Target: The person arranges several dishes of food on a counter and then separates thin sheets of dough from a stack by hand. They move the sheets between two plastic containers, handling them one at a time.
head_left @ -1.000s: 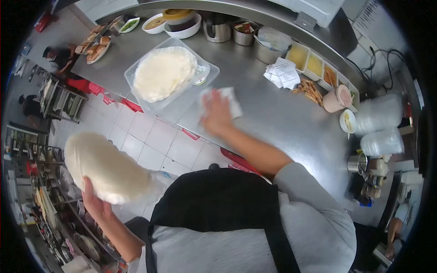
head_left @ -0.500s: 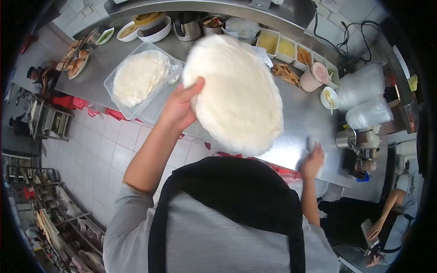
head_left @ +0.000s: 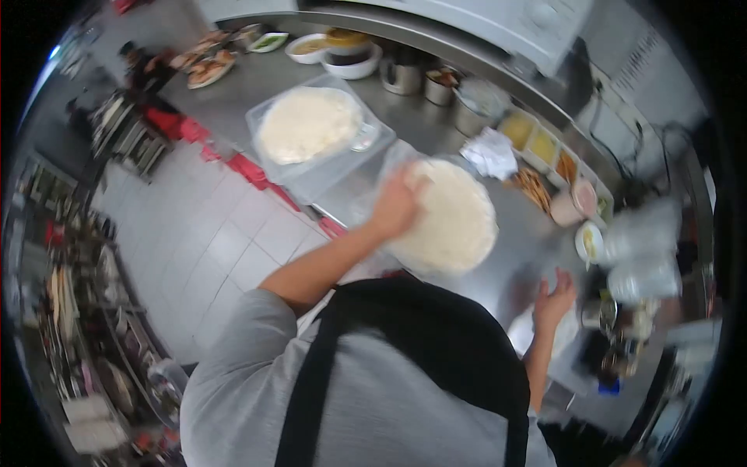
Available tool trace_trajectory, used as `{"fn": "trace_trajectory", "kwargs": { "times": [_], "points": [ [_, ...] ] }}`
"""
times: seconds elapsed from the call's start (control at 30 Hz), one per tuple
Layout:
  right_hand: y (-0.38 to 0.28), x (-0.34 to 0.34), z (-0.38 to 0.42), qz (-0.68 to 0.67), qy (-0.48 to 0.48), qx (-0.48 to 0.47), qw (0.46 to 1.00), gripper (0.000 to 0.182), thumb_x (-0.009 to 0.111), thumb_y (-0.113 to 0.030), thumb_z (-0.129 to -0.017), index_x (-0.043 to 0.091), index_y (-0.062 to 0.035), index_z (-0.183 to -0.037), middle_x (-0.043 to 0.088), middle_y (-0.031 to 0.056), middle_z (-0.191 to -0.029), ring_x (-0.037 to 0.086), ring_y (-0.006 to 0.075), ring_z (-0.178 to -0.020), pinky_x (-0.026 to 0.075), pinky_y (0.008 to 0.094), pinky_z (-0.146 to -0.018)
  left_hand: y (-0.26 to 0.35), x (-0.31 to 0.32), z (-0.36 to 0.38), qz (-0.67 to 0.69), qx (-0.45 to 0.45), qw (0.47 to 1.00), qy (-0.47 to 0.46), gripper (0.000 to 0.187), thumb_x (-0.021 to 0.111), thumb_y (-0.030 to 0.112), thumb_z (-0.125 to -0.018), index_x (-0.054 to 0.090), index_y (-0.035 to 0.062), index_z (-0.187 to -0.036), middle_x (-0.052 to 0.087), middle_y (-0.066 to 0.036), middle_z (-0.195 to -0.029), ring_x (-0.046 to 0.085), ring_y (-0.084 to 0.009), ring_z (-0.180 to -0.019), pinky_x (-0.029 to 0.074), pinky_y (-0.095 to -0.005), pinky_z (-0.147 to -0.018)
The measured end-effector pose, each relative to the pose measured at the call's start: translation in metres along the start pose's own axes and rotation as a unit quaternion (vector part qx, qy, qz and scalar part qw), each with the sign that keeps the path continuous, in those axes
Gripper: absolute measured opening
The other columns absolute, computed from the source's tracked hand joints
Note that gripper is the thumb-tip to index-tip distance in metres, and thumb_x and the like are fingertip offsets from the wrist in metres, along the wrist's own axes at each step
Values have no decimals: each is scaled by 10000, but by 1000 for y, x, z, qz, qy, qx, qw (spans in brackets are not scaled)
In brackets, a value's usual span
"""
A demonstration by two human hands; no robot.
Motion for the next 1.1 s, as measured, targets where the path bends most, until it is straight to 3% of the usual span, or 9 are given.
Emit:
{"fn": "trace_trajectory", "kwargs": {
  "times": [0.07,0.13,0.23,0.3,0.4,0.57,0.73,0.87,1.1],
  "points": [
    [-28,74,-17,-296,-206,27,932,505,624,-360,-781,537,-79,-1192,445,166,-1259,421,369,-1133,371,417,-915,21,50,32,103,101,977,-157,685,743,311,-627,474,156,-1238,306,-177,-1378,260,-381,-1289,263,-508,-1024],
    [-83,87,-29,-186,-196,-36,962,563,639,-425,-756,552,-29,-1146,455,190,-1224,431,363,-1111,372,421,-914,55,34,51,-7,147,952,-270,758,754,369,-616,438,182,-1279,241,-169,-1419,194,-396,-1317,221,-580,-1012],
    [-141,84,-31,-98,-173,-72,977,671,672,-509,-685,563,18,-1085,493,215,-1137,457,367,-1060,372,428,-913,39,7,57,-28,87,993,-79,884,772,417,-586,365,197,-1339,205,-184,-1433,151,-420,-1326,188,-635,-989],
    [-147,96,-39,-87,-139,-85,983,792,733,-559,-565,556,55,-1033,540,224,-1064,518,392,-962,411,436,-864,2,-6,68,-4,-65,996,-68,970,785,432,-558,313,173,-1365,186,-212,-1433,174,-416,-1319,173,-599,-1020],
    [-144,118,-51,-165,-296,-57,939,685,776,-392,-609,530,58,-1063,542,209,-1103,562,370,-934,460,434,-821,-46,10,98,73,-146,985,-60,1075,795,449,-538,227,145,-1398,182,-253,-1421,194,-427,-1307,181,-541,-1047],
    [-158,129,-12,-618,-443,249,600,528,702,-27,-712,474,42,-1183,573,172,-1088,584,303,-973,486,394,-847,-55,22,101,115,-106,987,-39,1130,797,475,-536,185,99,-1408,194,-277,-1408,230,-434,-1289,224,-457,-1057],
    [-163,44,-30,-695,-368,183,591,494,652,-85,-774,459,55,-1207,568,171,-1121,580,266,-999,464,374,-884,-46,13,92,133,-80,986,-64,1133,794,475,-551,170,83,-1412,199,-261,-1416,248,-413,-1288,230,-448,-1057],
    [-146,-53,-70,-710,-335,124,607,451,566,-170,-841,450,54,-1215,566,169,-1142,575,265,-1022,464,373,-891,-39,26,82,47,-4,995,-84,915,756,466,-616,353,91,-1346,260,-253,-1387,284,-412,-1264,256,-454,-1036],
    [-176,-61,-64,-787,-315,120,516,412,518,-188,-889,445,43,-1222,560,160,-1162,561,263,-1050,445,387,-922,-69,-11,88,63,-172,983,7,565,688,309,-734,504,80,-1216,428,-222,-1240,433,-381,-1110,367,-419,-940]
  ]
}}
Point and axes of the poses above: each hand's wrist, its own z-axis away from the middle knuckle, its own x-axis out of the palm, y = z × x, the point moved 6 cm from there along -z, towards the middle knuckle
